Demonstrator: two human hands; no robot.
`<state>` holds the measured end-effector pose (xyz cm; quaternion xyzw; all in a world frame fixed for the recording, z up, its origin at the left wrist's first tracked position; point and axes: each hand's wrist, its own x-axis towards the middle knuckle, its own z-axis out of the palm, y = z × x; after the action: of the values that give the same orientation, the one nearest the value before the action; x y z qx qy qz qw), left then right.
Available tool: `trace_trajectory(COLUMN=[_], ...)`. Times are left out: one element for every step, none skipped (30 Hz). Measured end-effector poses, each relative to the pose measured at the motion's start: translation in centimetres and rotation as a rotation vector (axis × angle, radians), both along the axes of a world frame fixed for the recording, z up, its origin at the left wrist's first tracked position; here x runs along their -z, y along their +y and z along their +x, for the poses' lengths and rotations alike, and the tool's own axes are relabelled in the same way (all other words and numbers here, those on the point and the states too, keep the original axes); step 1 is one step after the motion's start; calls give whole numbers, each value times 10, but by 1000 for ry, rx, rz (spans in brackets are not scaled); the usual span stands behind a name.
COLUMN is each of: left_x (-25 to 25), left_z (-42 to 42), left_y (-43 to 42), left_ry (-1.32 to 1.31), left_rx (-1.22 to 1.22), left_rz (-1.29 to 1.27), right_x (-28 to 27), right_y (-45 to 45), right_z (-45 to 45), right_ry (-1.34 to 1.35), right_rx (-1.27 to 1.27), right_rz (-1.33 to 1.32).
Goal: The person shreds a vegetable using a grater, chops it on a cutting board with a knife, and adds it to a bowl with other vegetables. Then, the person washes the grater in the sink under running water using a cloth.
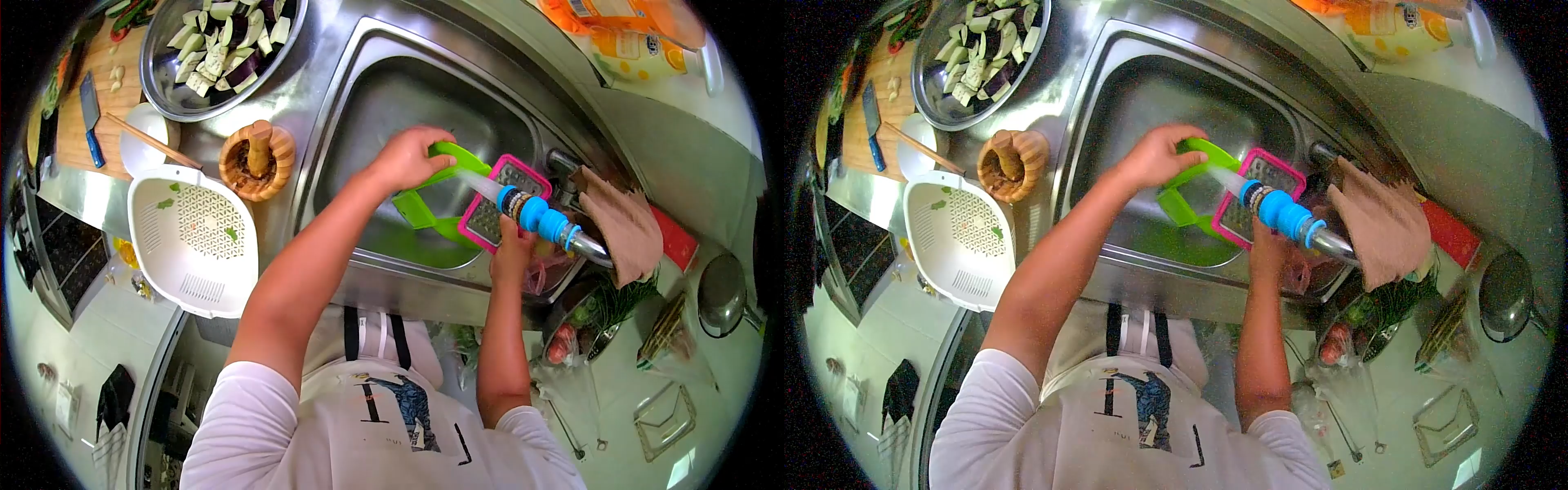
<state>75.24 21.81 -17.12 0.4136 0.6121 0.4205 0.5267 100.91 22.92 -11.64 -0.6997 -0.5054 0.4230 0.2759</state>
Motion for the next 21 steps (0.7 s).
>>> trace_trajectory(left_x=[-2, -4, -8, -13, -17, -19, -20, -20, -21, -23, -24, -24, -23, -22, -20, -18, -16, -15, -14, -13, -13], left_z=[1, 1, -1, -4, -6, -7, -7, -8, -9, -10, -11, -11, -10, -9, -9, -9, -9, -9, -10, -10, -11], left_y=[-1, -2, -3, -4, -5, -7, -8, -10, -11, -13, -13, -14, -14, -14, -14, -14, -15, -16, -16, -17, -18], left_ry=[13, 26, 27, 34, 43, 45, 63, 81, 83, 50, 18, 18, 35, 51, 49, 21, -6, -5, 27, 59, 59], left_rx=[5, 9, 9, 42, 75, 74, 49, 23, 24, 20, 17, 16, 8, -1, -3, -36, -68, -70, -89, -107, -108], left_rz=[25, 50, 51, 61, 71, 72, 105, 139, 137, 87, 39, 38, 27, 18, 18, 25, 32, 32, 44, 57, 58], right_x=[-7, -15, -21, -20, -14, -14, -15, -15, -19, -27, -36, -40, -37, -33, -29, -19, -4, -2, 0, 2, -2], right_y=[-4, -7, -10, -14, -18, -19, -20, -21, -22, -21, -17, -15, -14, -11, -7, -4, -1, 2, 4, 5, 5], right_z=[-1, -1, -1, 3, 9, 7, 6, 3, -2, -10, -19, -24, -24, -24, -23, -14, 1, -1, -3, -5, -12], right_ry=[1, -18, -38, -37, -4, 30, 33, 106, 177, 178, 128, 76, 74, 70, 66, 65, -23, -65, -108, -38, 32], right_rx=[-1, -20, -38, -38, -47, -56, -57, -15, 29, 30, 47, 64, 64, 26, -13, -14, -121, -175, -227, -181, -135], right_rz=[1, -53, -107, -106, -77, -49, -50, -54, -61, -63, -106, -149, -151, -98, -43, -43, 6, 31, 59, 63, 68])
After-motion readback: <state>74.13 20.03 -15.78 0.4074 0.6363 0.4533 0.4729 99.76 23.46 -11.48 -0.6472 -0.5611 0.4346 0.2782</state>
